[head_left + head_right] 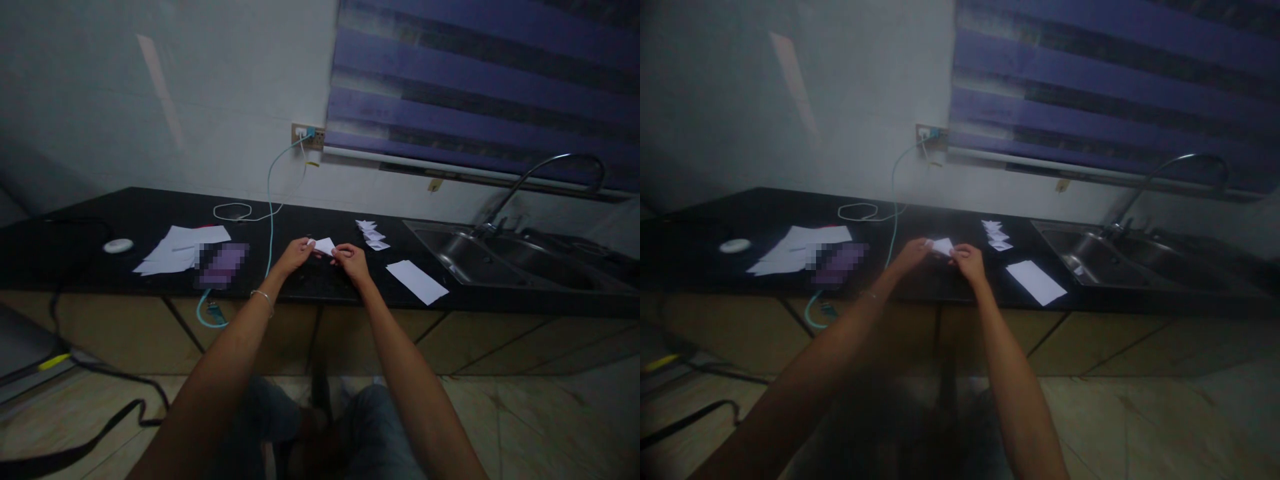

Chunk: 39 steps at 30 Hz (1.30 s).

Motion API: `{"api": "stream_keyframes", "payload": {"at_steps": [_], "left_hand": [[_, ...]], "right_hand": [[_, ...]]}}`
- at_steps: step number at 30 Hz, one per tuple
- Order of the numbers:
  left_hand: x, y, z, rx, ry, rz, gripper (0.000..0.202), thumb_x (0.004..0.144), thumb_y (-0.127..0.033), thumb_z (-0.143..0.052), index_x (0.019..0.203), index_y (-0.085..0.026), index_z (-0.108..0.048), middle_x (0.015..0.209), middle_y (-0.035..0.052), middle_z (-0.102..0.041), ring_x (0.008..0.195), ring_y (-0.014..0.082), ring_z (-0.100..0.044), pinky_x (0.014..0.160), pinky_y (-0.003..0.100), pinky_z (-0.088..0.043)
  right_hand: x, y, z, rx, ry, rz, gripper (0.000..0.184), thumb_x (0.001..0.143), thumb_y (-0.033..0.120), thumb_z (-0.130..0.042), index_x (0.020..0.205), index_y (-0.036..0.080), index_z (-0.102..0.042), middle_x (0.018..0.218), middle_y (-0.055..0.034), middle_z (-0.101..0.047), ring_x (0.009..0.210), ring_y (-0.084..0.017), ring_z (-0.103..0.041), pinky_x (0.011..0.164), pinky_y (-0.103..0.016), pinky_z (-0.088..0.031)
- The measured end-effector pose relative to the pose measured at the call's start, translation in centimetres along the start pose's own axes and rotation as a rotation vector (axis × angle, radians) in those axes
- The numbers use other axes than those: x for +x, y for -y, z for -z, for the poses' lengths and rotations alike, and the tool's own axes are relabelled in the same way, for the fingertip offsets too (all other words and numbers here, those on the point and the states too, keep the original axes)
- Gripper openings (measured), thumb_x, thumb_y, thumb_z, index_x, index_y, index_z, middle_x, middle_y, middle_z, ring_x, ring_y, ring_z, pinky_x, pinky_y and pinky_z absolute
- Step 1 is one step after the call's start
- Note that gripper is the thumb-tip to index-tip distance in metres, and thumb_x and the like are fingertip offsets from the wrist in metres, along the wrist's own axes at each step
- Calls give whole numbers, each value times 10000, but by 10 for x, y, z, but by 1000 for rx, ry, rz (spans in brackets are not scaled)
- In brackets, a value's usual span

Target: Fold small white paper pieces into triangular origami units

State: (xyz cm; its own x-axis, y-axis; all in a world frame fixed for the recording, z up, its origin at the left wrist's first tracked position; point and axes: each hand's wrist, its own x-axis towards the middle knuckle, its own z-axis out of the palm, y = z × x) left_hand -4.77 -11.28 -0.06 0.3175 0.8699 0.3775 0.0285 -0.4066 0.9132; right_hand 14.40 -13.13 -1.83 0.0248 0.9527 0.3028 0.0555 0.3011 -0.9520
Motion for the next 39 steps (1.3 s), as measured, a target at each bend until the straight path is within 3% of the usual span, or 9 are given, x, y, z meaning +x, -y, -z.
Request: {"api": "stream_keyframes", "payload": {"at_steps": [5,10,13,21,30,36,39], "left_hand": [[2,7,0,-101,25,19,430,847,-527,-581,890,-99,-577,778,121,-722,596,145,-656,591,252,-511],[-1,1,0,-8,113,56,368,807,-471,-655,835,-105,-632,673,64,-693,532,120,-603,539,227,-472],[-4,-2,0,88,229,40,335,790,-447,-673,765,-113,-671,592,33,-651,538,121,-579,544,218,-441],[-4,2,6,126,223,-30,382,796,-485,-637,667,-125,-654,592,19,-629,596,134,-570,606,226,-419],[-1,7,6,151,179,-7,682,900,-634,-336,552,-144,-659,557,60,-645,612,158,-602,697,264,-450],[4,15,7,38,216,108,809,886,-708,-200,680,-107,-700,492,66,-618,488,137,-547,524,242,-388],[5,17,9,-35,159,120,849,884,-716,-133,672,-105,-684,457,60,-587,422,114,-499,469,231,-341]], "right_hand": [[-1,2,-1,13,25,-39,400,627,472,-766,826,138,-676,585,-45,-687,495,-158,-610,536,-264,-461],[-1,3,-1,7,48,-20,368,645,457,-759,827,144,-697,630,-55,-705,537,-169,-633,549,-268,-473],[-2,3,-2,-7,79,-14,328,658,430,-759,811,146,-702,608,-46,-697,538,-163,-633,553,-257,-465],[-3,5,-4,-21,139,-20,337,664,437,-752,825,144,-707,617,-41,-699,544,-159,-637,562,-250,-453],[-4,8,-2,-63,105,6,363,685,476,-722,825,141,-716,588,-40,-685,500,-137,-582,532,-244,-414],[-3,8,-2,-54,107,1,364,691,478,-719,834,143,-715,600,-43,-692,518,-146,-595,550,-251,-434],[-2,4,0,-36,110,7,362,701,480,-716,851,150,-715,655,-56,-714,543,-153,-616,553,-251,-439]]}}
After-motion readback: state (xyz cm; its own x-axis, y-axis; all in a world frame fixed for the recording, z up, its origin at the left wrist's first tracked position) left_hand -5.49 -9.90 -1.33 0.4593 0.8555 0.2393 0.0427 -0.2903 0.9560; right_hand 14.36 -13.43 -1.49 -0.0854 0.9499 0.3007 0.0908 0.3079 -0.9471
